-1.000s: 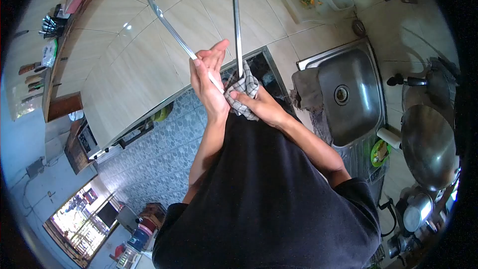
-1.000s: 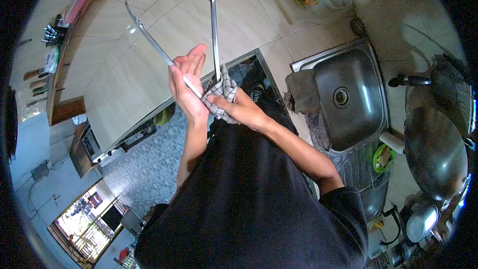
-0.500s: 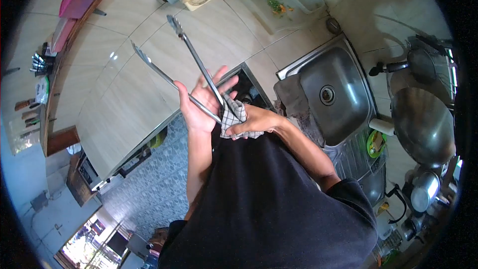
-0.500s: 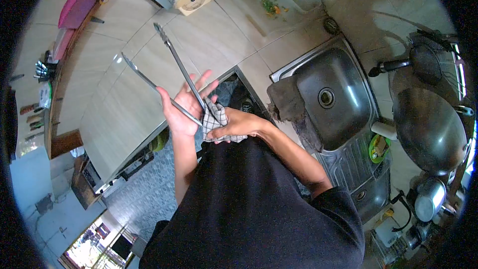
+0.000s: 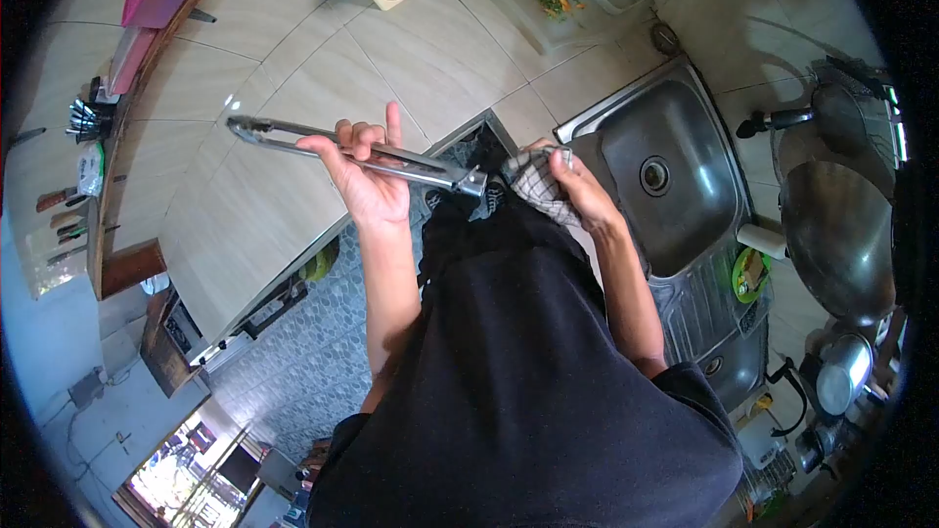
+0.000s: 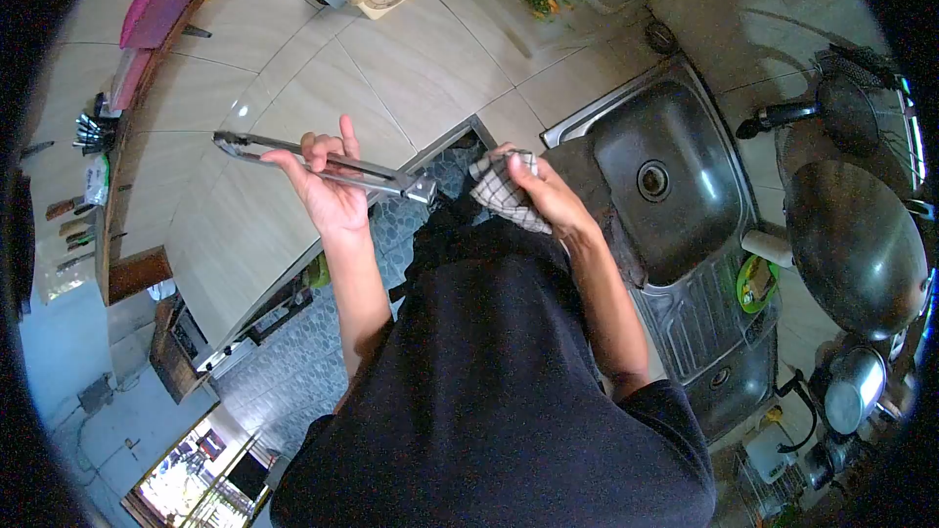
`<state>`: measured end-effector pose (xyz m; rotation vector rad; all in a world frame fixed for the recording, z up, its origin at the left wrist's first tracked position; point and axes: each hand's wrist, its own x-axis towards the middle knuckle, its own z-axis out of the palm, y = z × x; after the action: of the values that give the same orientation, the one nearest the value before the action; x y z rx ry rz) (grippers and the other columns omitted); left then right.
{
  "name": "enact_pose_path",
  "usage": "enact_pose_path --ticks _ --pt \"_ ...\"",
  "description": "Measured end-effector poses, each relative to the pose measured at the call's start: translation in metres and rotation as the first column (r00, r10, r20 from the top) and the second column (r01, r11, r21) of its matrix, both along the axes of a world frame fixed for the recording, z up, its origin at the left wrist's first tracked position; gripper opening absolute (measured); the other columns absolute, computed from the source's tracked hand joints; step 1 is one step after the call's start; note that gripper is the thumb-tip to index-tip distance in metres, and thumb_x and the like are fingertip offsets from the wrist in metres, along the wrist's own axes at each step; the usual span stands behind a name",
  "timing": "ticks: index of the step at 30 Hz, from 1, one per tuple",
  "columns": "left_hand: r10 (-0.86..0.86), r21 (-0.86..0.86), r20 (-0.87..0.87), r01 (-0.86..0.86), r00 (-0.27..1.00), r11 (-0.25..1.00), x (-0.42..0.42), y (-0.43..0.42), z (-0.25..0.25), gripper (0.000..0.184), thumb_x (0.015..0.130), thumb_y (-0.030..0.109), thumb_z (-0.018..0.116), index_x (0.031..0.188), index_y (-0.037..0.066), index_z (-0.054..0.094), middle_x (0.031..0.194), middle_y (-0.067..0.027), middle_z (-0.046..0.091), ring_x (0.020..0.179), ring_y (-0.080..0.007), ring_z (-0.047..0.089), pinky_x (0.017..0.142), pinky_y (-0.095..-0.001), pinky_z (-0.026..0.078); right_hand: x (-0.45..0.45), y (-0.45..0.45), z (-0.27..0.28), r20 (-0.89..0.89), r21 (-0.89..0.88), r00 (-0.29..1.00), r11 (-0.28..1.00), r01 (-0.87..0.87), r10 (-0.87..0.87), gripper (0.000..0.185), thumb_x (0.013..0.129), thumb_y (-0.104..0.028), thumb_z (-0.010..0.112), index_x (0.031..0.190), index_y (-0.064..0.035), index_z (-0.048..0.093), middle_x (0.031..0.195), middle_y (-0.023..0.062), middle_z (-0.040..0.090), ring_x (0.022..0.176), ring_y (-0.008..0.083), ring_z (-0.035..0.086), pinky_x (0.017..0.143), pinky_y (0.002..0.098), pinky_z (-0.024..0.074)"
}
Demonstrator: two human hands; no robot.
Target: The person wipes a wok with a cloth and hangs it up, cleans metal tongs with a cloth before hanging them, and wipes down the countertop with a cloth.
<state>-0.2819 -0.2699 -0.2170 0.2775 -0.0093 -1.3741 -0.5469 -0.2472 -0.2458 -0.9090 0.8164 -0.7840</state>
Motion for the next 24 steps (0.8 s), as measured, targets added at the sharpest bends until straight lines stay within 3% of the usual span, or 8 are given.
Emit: enact_pose_path --ticks 3,5,7,10,12,16,20,24 --pt "0.049 0.04 0.008 -0.05 0.999 0.998 -0.003 -0.002 0.008 0.049 0.076 0.055 0.066 0.07 0.008 0.052 0.055 0.0032 0.045 0.075 -0.0161 0.064 0.109 -0.0529 0.035 -0.003 -0.005 -0.016 -0.094 -0.221 0.996 0.975 -0.022 0.002 0.065 0.101 -0.05 0.027 0.09 0.003 0.062 0.102 0.0132 0.059 0.095 0.0226 0.053 0.09 0.0338 0.0388" --pt "0.023 0.011 -0.053 -0.023 0.998 1.0 -0.011 -0.002 0.012 0.049 0.076 0.056 0.065 0.068 0.009 0.052 0.058 0.0041 0.049 0.086 -0.0164 0.066 0.109 -0.0517 0.036 0.007 -0.008 0.001 -0.139 -0.306 0.987 0.944 -0.12 0.08 0.057 0.101 -0.043 0.033 0.087 0.0037 0.062 0.105 0.0127 0.059 0.099 0.0231 0.053 0.091 0.0335 0.0387" --pt "0.054 0.197 0.017 -0.056 0.998 0.979 -0.025 0.001 0.02 0.049 0.076 0.059 0.064 0.064 0.012 0.052 0.065 0.0076 0.055 0.103 -0.0168 0.062 0.104 -0.0474 0.039 0.023 -0.008 0.01 -0.178 -0.41 0.984 0.908 -0.087 0.014 0.028 0.088 -0.018 0.057 0.108 0.0017 0.062 0.118 0.0124 0.055 0.116 0.0237 0.048 0.101 0.0345 0.0348" --pt "0.008 0.209 0.074 -0.023 0.997 0.978 -0.036 0.004 0.012 0.048 0.076 0.061 0.063 0.066 0.015 0.053 0.067 0.0098 0.055 0.111 -0.0168 0.058 0.096 -0.0433 0.042 0.045 -0.007 0.034 -0.031 -0.467 0.999 0.884 0.016 -0.034 0.056 0.077 -0.022 0.072 0.126 0.0002 0.053 0.129 0.0141 0.051 0.124 0.025 0.046 0.106 0.0355 0.0315" --pt "0.007 0.209 0.095 -0.027 0.995 0.977 -0.038 0.007 0.008 0.046 0.075 0.06 0.064 0.071 0.016 0.052 0.067 0.0096 0.055 0.108 -0.0178 0.059 0.094 -0.0427 0.043 0.046 -0.007 0.035 -0.003 -0.431 1.0 0.902 -0.014 0.014 0.056 0.076 -0.022 0.074 0.123 0.0009 0.055 0.125 0.0136 0.054 0.119 0.0239 0.05 0.103 0.0349 0.0345" --pt "0.077 0.225 0.2 -0.122 0.977 0.967 -0.034 0.009 0.013 0.047 0.074 0.061 0.065 0.072 0.016 0.052 0.069 0.0104 0.056 0.103 -0.0154 0.059 0.091 -0.0416 0.043 0.046 -0.009 0.038 0.054 -0.443 0.975 0.87 0.219 -0.218 0.034 0.076 -0.007 0.076 0.107 -0.0014 0.065 0.107 0.0087 0.064 0.103 0.0182 0.058 0.092 0.0305 0.043" --pt "0.098 0.217 0.227 -0.148 0.969 0.965 -0.037 0.01 0.019 0.047 0.073 0.061 0.064 0.07 0.015 0.053 0.068 0.0106 0.056 0.098 -0.0131 0.059 0.088 -0.0409 0.041 0.037 -0.016 0.042 -0.066 -0.534 0.965 0.826 0.181 -0.254 0.031 0.073 -0.008 0.079 0.101 -0.0025 0.066 0.103 0.0086 0.064 0.1 0.0191 0.059 0.09 0.0312 0.044" --pt "0.065 0.164 0.208 -0.1 0.976 0.981 -0.036 0.011 0.017 0.047 0.075 0.06 0.063 0.075 0.015 0.051 0.067 0.0098 0.055 0.084 -0.0104 0.06 0.086 -0.0376 0.043 0.025 -0.022 0.043 0.008 -0.464 1.0 0.886 0.015 -0.013 0.034 0.069 -0.018 0.083 0.094 -0.0029 0.066 0.101 0.0097 0.063 0.095 0.0202 0.058 0.087 0.0318 0.0436"
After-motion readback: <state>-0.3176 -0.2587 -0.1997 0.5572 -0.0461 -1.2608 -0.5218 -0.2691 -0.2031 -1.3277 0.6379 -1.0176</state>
